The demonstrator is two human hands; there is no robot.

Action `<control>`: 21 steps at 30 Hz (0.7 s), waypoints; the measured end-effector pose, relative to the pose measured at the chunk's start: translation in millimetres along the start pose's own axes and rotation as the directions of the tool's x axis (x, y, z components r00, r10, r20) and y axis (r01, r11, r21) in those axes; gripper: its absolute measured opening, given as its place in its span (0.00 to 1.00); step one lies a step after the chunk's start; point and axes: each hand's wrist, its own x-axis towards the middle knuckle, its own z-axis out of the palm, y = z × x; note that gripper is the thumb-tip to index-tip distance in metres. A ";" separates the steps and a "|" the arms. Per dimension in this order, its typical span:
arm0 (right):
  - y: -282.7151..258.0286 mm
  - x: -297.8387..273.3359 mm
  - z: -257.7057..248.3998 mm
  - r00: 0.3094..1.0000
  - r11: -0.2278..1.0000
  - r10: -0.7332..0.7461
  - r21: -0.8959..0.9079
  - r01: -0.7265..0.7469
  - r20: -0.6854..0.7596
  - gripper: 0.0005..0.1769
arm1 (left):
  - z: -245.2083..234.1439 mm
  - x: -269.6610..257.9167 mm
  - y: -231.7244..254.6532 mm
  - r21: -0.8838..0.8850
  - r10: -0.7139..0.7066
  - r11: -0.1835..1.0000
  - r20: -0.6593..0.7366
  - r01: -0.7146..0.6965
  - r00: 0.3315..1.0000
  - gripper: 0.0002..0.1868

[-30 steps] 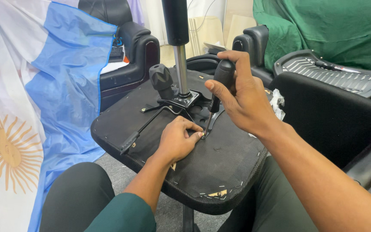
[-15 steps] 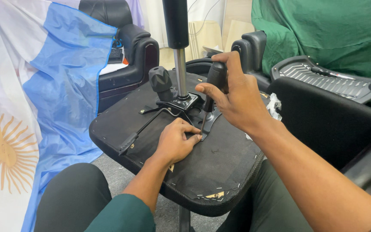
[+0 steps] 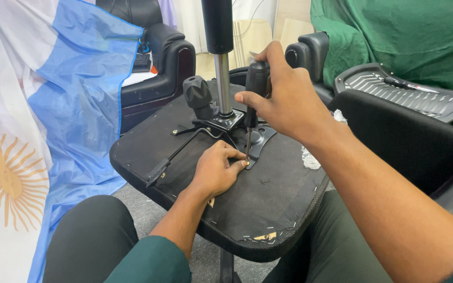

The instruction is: The person uses a screwdriver to tighten screws on the underside of an office chair seat, securing the seat to its gas-lift mechanism. The person handles the chair, screws, and screwdriver throughout the clip.

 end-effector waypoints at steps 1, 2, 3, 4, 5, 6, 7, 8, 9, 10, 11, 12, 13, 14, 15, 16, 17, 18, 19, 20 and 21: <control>0.8 0.6 1.2 0.998 0.998 -0.060 0.013 0.060 -0.012 0.34 | 0.2 -0.2 -0.3 0.002 0.002 1.000 0.001 -0.002 1.000 0.10; 1.8 1.0 2.3 0.993 0.992 -0.119 0.025 0.120 -0.025 0.33 | 0.4 -0.4 -0.4 0.004 0.004 1.000 0.002 -0.004 1.000 0.10; 2.7 1.6 3.2 0.983 0.983 -0.180 0.037 0.181 -0.038 0.32 | 0.2 -0.2 -0.5 0.005 0.006 1.000 0.001 -0.006 1.000 0.10; 3.5 2.0 4.0 0.979 0.979 -0.197 0.031 0.199 -0.060 0.31 | -0.2 0.0 -0.5 0.002 0.014 1.000 0.001 -0.014 1.000 0.10; 4.2 2.2 5.2 0.973 0.976 -0.214 0.026 0.217 -0.081 0.30 | -0.8 0.0 -0.8 -0.001 0.019 1.000 0.001 -0.019 1.000 0.10; 4.7 2.4 6.3 0.968 0.972 -0.231 0.021 0.234 -0.102 0.29 | -1.3 -0.1 -1.0 -0.004 0.025 1.000 0.001 -0.025 1.000 0.10; 4.9 2.6 7.3 0.971 0.974 -0.216 0.052 0.222 -0.101 0.28 | -1.5 0.0 -0.9 -0.001 0.010 1.000 0.005 -0.010 1.000 0.10; 4.9 3.1 8.0 0.974 0.974 -0.201 0.083 0.210 -0.100 0.28 | -1.4 0.1 -0.7 0.002 -0.005 1.000 0.009 0.005 1.000 0.10; 4.6 3.8 8.6 0.977 0.974 -0.187 0.114 0.198 -0.098 0.27 | -1.7 0.3 -0.4 0.004 -0.020 1.000 0.012 0.019 1.000 0.10; 4.5 4.4 8.9 0.978 0.975 -0.185 0.104 0.195 -0.095 0.28 | -2.2 0.1 -0.4 0.002 -0.012 1.000 0.003 0.012 1.000 0.10; 4.9 4.1 8.8 0.979 0.977 -0.181 0.094 0.189 -0.093 0.28 | -1.8 -0.1 0.1 -0.001 -0.003 1.000 -0.004 0.003 1.000 0.10; 5.4 3.6 8.7 0.980 0.979 -0.176 0.083 0.184 -0.091 0.29 | -1.4 -0.4 0.5 -0.004 0.006 1.000 -0.011 -0.006 1.000 0.10; 5.8 2.7 8.6 0.978 0.974 -0.194 0.104 0.202 -0.079 0.29 | -1.4 -1.0 0.6 -0.005 -0.005 1.000 -0.006 0.005 1.000 0.10; 6.3 1.3 8.4 0.975 0.968 -0.212 0.125 0.219 -0.068 0.29 | -1.6 -1.4 0.8 -0.005 -0.016 1.000 -0.001 0.016 1.000 0.10; 7.1 0.3 7.5 0.971 0.961 -0.231 0.146 0.237 -0.058 0.29 | -1.8 -1.1 1.4 -0.006 -0.024 1.000 0.004 0.024 1.000 0.10; 7.7 -0.5 6.8 0.966 0.947 -0.256 0.187 0.260 -0.045 0.29 | -2.1 -0.9 2.0 -0.006 -0.023 1.000 0.003 0.023 1.000 0.11; 8.2 -1.1 6.5 0.959 0.932 -0.282 0.229 0.281 -0.032 0.28 | -2.6 -0.9 2.5 -0.007 -0.023 1.000 0.002 0.023 1.000 0.11; 8.7 -1.5 5.7 0.951 0.914 -0.307 0.271 0.301 -0.020 0.27 | -3.0 -0.9 2.9 -0.008 -0.023 1.000 0.001 0.024 1.000 0.11; 8.9 -1.8 5.2 0.953 0.923 -0.301 0.240 0.300 -0.032 0.28 | -3.2 -1.0 3.2 -0.002 -0.029 1.000 0.002 0.029 1.000 0.11; 8.9 -1.6 4.6 0.955 0.932 -0.295 0.208 0.298 -0.044 0.28 | -3.4 -1.1 3.3 0.004 -0.035 0.999 0.004 0.035 0.999 0.11; 8.7 -0.8 4.3 0.955 0.939 -0.290 0.176 0.296 -0.056 0.29 | -3.7 -1.2 3.0 0.009 -0.041 0.999 0.004 0.041 0.999 0.11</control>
